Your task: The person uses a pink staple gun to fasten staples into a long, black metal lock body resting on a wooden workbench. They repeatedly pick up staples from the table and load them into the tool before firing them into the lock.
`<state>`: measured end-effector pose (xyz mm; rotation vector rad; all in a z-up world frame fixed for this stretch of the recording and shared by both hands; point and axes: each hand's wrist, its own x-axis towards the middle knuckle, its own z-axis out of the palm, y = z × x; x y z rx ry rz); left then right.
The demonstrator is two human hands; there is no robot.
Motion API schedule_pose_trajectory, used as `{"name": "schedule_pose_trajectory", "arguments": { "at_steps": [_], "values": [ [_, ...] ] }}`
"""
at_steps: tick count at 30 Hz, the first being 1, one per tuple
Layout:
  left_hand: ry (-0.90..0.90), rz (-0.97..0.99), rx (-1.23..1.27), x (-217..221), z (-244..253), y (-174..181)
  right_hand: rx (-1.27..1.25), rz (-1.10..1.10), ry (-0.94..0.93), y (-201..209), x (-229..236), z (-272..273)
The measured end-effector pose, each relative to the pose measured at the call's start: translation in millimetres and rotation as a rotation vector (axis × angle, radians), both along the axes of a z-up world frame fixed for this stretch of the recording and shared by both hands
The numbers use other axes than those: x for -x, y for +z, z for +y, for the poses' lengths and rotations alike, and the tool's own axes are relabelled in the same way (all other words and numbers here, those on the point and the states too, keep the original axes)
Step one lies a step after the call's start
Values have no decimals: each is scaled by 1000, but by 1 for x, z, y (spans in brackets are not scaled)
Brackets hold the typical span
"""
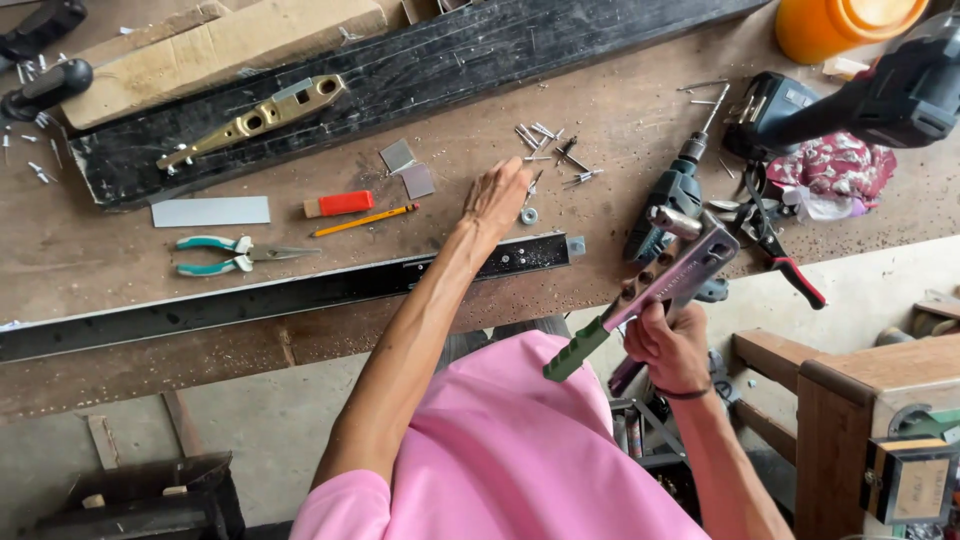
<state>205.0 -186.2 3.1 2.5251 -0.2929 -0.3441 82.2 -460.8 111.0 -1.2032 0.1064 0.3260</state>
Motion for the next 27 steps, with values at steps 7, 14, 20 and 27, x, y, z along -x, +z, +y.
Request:
{"name": "schedule_pose_trajectory", "arguments": {
  "at_steps": [7, 14, 20, 27],
  "values": [
    [-291, -295, -291, -8, -1, -52, -51, -28, 21, -13, -13, 26],
    [2, 55, 64, -4, -1, -47, -105, -24, -21, -36, -9, 7],
    [-51, -176, -124, -12, -14, -69, -115, -4, -35, -41, -8, -6],
    [523, 87, 1313, 9, -32, 119, -150, 114, -56, -11, -19, 26]
  ]
}}
